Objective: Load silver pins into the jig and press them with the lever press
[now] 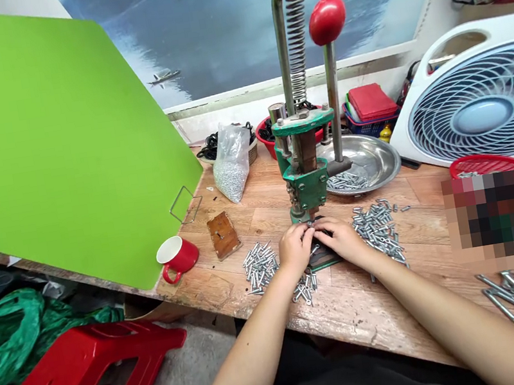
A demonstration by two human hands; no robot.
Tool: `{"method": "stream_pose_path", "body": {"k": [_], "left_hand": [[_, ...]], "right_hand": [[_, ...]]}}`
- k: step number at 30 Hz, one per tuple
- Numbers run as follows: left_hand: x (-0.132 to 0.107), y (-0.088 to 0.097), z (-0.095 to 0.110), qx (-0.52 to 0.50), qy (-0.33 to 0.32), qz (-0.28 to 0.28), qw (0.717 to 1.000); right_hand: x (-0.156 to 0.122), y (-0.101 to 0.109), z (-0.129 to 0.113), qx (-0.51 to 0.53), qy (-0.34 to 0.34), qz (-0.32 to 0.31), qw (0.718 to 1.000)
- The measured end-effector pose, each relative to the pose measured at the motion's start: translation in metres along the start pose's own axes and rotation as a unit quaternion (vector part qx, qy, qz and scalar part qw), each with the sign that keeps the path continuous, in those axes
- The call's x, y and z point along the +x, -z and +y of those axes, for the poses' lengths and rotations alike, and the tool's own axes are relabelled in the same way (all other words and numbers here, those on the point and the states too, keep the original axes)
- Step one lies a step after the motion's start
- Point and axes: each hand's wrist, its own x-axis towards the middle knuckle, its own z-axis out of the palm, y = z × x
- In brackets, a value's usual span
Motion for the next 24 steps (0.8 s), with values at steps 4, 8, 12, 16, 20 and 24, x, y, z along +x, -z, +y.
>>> {"method": "stream_pose_path", "body": {"k": [4, 8, 12, 16, 20, 24], "left_hand": [[-0.001, 0.0, 0.001, -0.022, 0.015, 0.003, 1.0], [0.0, -0.002, -0.005, -0.113, 0.064, 0.009, 0.991], [0.002, -0.004, -0.012, -0.258, 0.143, 0.017, 0.955], [-0.001, -0.003, -0.013, -0.294, 0.15, 0.017, 0.944], [-0.004, -0.003, -0.013, -0.285, 0.144, 0.02, 0.947], [-0.005, -0.004, -0.015, -0.272, 0.145, 0.018, 0.951]], "right_hand": [[0.0, -0.002, -0.003, 0.005, -0.023, 0.012, 1.0], [0.001, -0.002, -0.001, 0.029, -0.035, 0.008, 0.999], [0.0, -0.002, 0.006, 0.054, -0.055, 0.02, 0.997], [0.0, -0.002, 0.009, 0.067, -0.05, 0.017, 0.996], [0.0, -0.002, 0.011, 0.062, -0.029, 0.006, 0.998], [0.0, -0.004, 0.016, 0.046, -0.016, -0.001, 0.999]]}}
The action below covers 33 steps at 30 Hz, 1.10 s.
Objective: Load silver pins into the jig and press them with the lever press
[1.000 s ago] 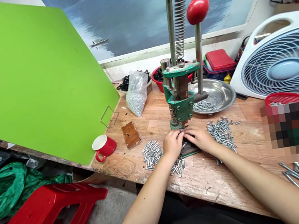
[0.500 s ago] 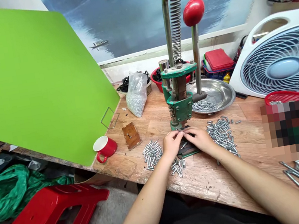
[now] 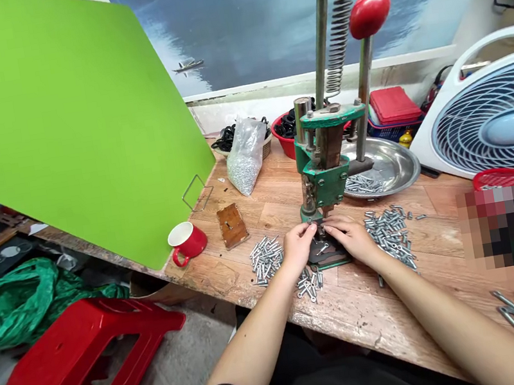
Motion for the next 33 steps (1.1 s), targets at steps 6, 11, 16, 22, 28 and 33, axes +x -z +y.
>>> {"method": "stream_pose_path", "body": {"k": [6, 11, 16, 22, 28, 33], "left_hand": [[-0.0007, 0.0011, -0.0002, 0.023, 0.0, 0.003, 1.0], [-0.0003, 0.0013, -0.0005, 0.05, -0.021, 0.009, 0.998], [0.0037, -0.0018, 0.0021, 0.072, -0.051, -0.001, 0.996], [0.0064, -0.0052, 0.0025, 0.099, -0.063, -0.006, 0.993], [0.0047, -0.0047, 0.0024, 0.109, -0.069, -0.006, 0.992], [0.0043, -0.0042, 0.0058, 0.129, -0.083, -0.009, 0.988]], "right_hand": [[0.0014, 0.0028, -0.0012, -0.028, 0.024, -0.015, 0.999], [0.0027, 0.007, -0.0056, -0.046, 0.041, -0.021, 0.998], [0.001, 0.0058, -0.005, -0.046, 0.046, -0.026, 0.998], [-0.0017, 0.0026, -0.0018, -0.03, 0.04, -0.024, 0.998], [-0.0011, 0.0023, -0.0028, -0.034, 0.04, -0.027, 0.998], [-0.0004, 0.0021, -0.004, -0.045, 0.046, -0.027, 0.998]]}}
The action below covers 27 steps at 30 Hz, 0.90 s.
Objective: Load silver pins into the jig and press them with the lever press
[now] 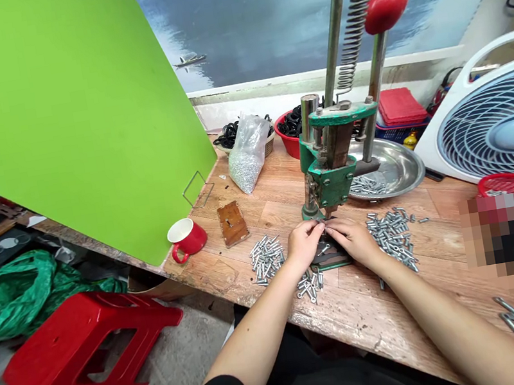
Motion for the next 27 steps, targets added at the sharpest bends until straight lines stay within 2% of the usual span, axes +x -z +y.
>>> {"method": "stream_pose_path", "body": {"k": [9, 15, 21, 24, 27], "left_hand": [[-0.001, 0.002, 0.006, 0.097, -0.061, -0.012, 0.993], [0.001, 0.003, 0.006, 0.205, -0.131, -0.021, 0.97], [-0.002, -0.004, 0.001, 0.231, -0.158, 0.004, 0.96], [-0.003, -0.009, -0.003, 0.233, -0.159, 0.029, 0.959], [-0.002, -0.013, -0.007, 0.231, -0.158, 0.046, 0.959]], "right_hand": [[-0.004, -0.007, 0.003, -0.004, -0.004, 0.028, 1.0], [-0.006, -0.01, 0.004, -0.001, -0.014, 0.046, 0.999], [-0.008, -0.011, -0.001, -0.001, -0.022, 0.061, 0.998], [-0.014, 0.003, -0.006, -0.009, -0.03, 0.086, 0.996], [-0.007, 0.04, -0.021, -0.027, -0.053, 0.171, 0.983]]}}
